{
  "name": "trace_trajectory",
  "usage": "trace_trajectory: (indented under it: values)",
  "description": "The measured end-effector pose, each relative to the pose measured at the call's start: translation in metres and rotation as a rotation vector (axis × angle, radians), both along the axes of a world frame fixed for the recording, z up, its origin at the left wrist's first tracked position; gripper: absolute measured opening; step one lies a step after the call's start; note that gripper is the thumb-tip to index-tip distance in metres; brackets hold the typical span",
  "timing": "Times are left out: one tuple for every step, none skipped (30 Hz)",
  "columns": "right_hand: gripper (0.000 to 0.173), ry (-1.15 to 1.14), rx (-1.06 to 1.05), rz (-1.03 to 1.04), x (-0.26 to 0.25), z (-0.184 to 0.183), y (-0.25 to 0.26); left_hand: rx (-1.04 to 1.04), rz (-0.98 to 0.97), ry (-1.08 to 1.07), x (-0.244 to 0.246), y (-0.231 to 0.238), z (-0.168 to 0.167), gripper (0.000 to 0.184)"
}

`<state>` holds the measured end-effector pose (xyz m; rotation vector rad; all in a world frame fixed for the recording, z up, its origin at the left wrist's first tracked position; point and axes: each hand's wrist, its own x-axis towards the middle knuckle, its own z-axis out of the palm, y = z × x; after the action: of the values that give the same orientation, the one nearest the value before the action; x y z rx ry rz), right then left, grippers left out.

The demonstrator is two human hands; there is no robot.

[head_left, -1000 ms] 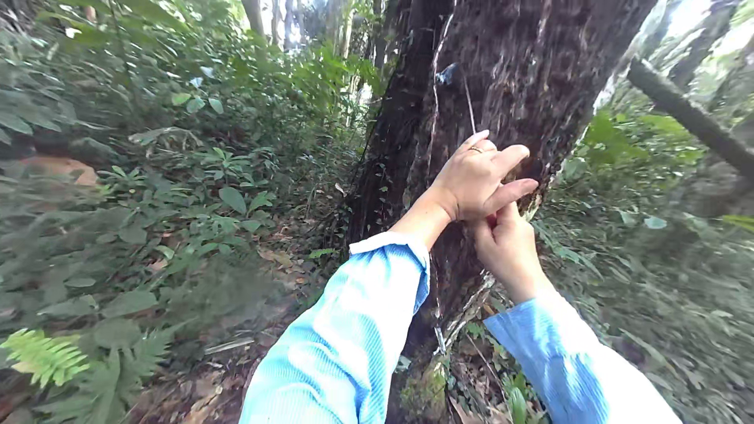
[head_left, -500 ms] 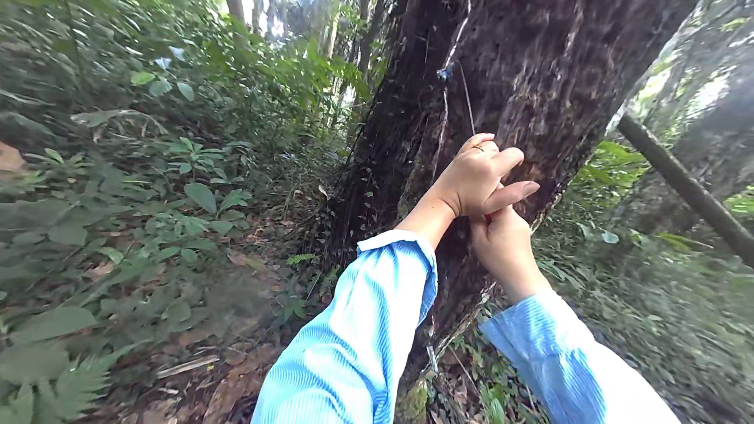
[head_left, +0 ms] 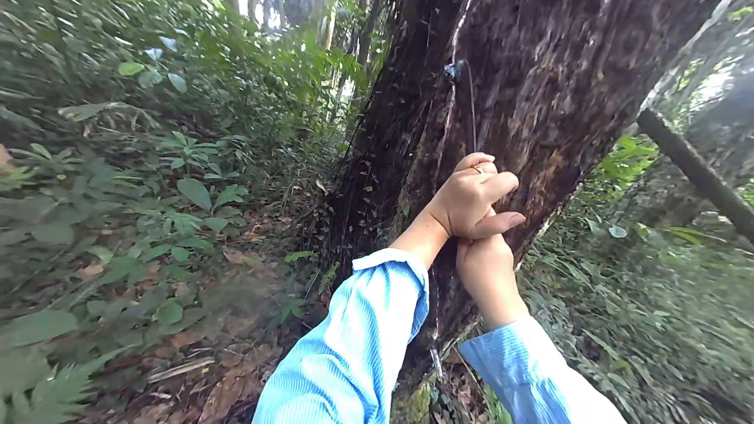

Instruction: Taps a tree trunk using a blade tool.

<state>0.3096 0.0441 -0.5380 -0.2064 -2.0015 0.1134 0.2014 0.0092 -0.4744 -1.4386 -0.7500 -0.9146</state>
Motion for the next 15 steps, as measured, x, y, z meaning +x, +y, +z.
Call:
trace_trajectory:
  values:
    - [0.027, 0.029, 0.006, 0.012, -0.002, -0.004, 0.0, 0.016, 0.0, 0.004, -0.001, 0.002, -0.004, 0.07]
    - [0.026, 0.049, 0.009, 0.024, -0.004, -0.006, -0.001, 0.028, -0.007, 0.011, -0.002, 0.004, -0.006, 0.069]
    - [0.026, 0.058, 0.01, 0.038, -0.004, -0.007, -0.003, 0.03, -0.016, 0.018, -0.003, 0.003, -0.007, 0.068]
    - [0.025, 0.055, 0.007, 0.048, -0.005, -0.008, -0.004, 0.022, -0.018, 0.024, -0.004, 0.002, -0.007, 0.069]
    - [0.024, 0.056, 0.009, 0.051, -0.005, -0.01, -0.006, 0.016, -0.02, 0.027, -0.005, 0.0, -0.008, 0.069]
    - [0.023, 0.056, 0.007, 0.049, -0.005, -0.011, -0.007, 0.014, -0.021, 0.028, -0.005, -0.002, -0.009, 0.07]
    - [0.023, 0.046, -0.005, 0.042, -0.002, -0.014, -0.01, 0.013, -0.025, 0.028, -0.004, -0.003, -0.011, 0.071]
    - [0.024, 0.028, -0.026, 0.038, 0.001, -0.017, -0.013, 0.009, -0.033, 0.024, -0.002, -0.004, -0.014, 0.07]
    - [0.026, 0.003, -0.048, 0.035, 0.005, -0.019, -0.017, 0.006, -0.04, 0.018, 0.001, -0.006, -0.018, 0.069]
    - [0.027, -0.015, -0.063, 0.03, 0.008, -0.02, -0.02, 0.003, -0.051, 0.011, 0.003, -0.008, -0.02, 0.069]
    - [0.027, -0.028, -0.077, 0.02, 0.011, -0.021, -0.025, -0.001, -0.062, 0.007, 0.006, -0.011, -0.021, 0.069]
    - [0.026, -0.039, -0.094, 0.016, 0.014, -0.022, -0.029, -0.019, -0.07, 0.003, 0.009, -0.015, -0.022, 0.069]
    - [0.026, -0.061, -0.119, 0.016, 0.019, -0.026, -0.033, -0.051, -0.074, -0.007, 0.013, -0.018, -0.026, 0.07]
    - [0.027, -0.091, -0.144, 0.02, 0.026, -0.033, -0.038, -0.09, -0.071, -0.024, 0.018, -0.022, -0.034, 0.073]
    - [0.03, -0.119, -0.167, 0.03, 0.034, -0.043, -0.041, -0.131, -0.071, -0.041, 0.024, -0.025, -0.045, 0.074]
